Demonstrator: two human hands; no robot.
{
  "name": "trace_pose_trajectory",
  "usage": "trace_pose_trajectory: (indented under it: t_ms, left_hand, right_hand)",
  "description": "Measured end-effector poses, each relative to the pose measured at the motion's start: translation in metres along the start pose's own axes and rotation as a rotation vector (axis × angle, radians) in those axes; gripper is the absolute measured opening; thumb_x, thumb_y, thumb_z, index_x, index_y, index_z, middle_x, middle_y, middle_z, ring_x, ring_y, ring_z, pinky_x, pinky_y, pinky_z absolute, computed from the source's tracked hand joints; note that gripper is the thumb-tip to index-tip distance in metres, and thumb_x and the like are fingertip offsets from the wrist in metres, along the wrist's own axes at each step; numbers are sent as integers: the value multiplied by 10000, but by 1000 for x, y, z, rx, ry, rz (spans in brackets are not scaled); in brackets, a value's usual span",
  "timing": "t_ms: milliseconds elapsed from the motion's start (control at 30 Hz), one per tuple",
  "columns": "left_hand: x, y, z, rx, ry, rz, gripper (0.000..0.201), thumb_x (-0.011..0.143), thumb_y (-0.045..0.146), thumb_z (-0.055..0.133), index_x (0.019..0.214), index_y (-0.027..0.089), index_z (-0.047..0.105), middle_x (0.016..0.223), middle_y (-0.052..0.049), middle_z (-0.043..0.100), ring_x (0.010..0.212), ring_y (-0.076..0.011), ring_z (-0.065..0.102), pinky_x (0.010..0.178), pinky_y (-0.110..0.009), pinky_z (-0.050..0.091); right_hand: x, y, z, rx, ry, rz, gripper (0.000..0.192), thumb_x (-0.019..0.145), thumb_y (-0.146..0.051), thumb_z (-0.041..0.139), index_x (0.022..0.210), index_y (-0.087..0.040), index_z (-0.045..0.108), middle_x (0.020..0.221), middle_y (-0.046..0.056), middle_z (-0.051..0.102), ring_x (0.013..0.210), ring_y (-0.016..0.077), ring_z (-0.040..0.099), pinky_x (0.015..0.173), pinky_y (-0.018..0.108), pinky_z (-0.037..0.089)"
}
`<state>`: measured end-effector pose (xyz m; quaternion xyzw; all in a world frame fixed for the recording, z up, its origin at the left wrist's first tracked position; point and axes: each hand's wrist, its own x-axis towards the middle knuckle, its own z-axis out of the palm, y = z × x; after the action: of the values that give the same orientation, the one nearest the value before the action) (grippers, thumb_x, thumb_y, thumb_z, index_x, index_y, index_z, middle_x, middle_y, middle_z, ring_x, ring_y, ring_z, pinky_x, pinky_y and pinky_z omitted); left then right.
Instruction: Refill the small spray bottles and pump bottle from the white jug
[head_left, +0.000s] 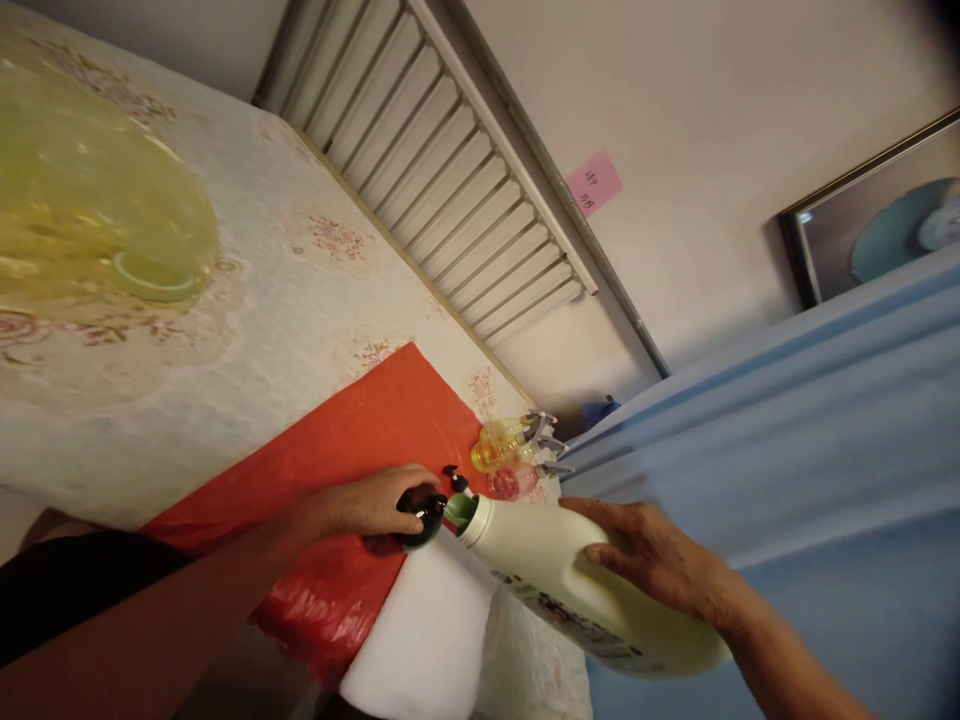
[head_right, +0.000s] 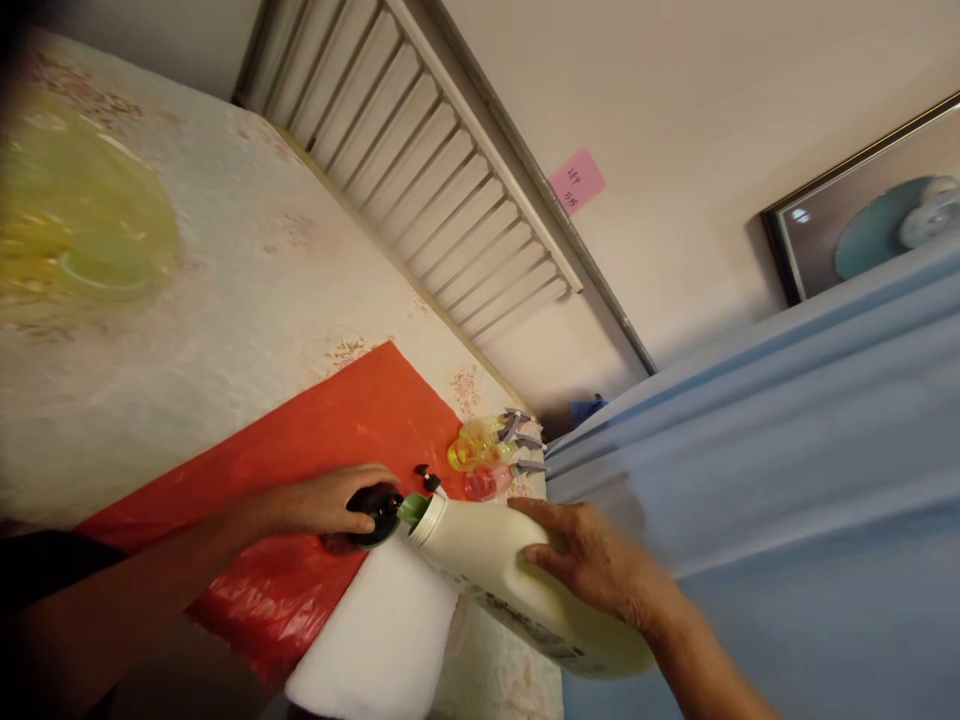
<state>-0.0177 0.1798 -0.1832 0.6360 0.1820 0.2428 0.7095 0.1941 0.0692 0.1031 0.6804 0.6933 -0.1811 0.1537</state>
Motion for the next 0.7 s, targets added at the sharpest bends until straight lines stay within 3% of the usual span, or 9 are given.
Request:
trace_pose_trajectory:
  t_ms: [333,700]
  left_hand:
    - [-1,1,0,31,23,12,389,673,209,571,1061,233,555,943,-43,608,641,-209,654,410,-244,461]
    - [1,-3,0,22,11,15,386,689,225,572,1074,220,553,954,-39,601,544,-157,618,395,-238,462]
  right_hand:
    - [1,1,0,-25,2,-11,500,920,-397,542,1398,-252,526,1136,42,726,927,238,681,807,309,530]
    - [1,-1,0,-72,21,-25,474,918,-376,545,1380,-266,545,1107,47,731,907,236,680,810,317,533]
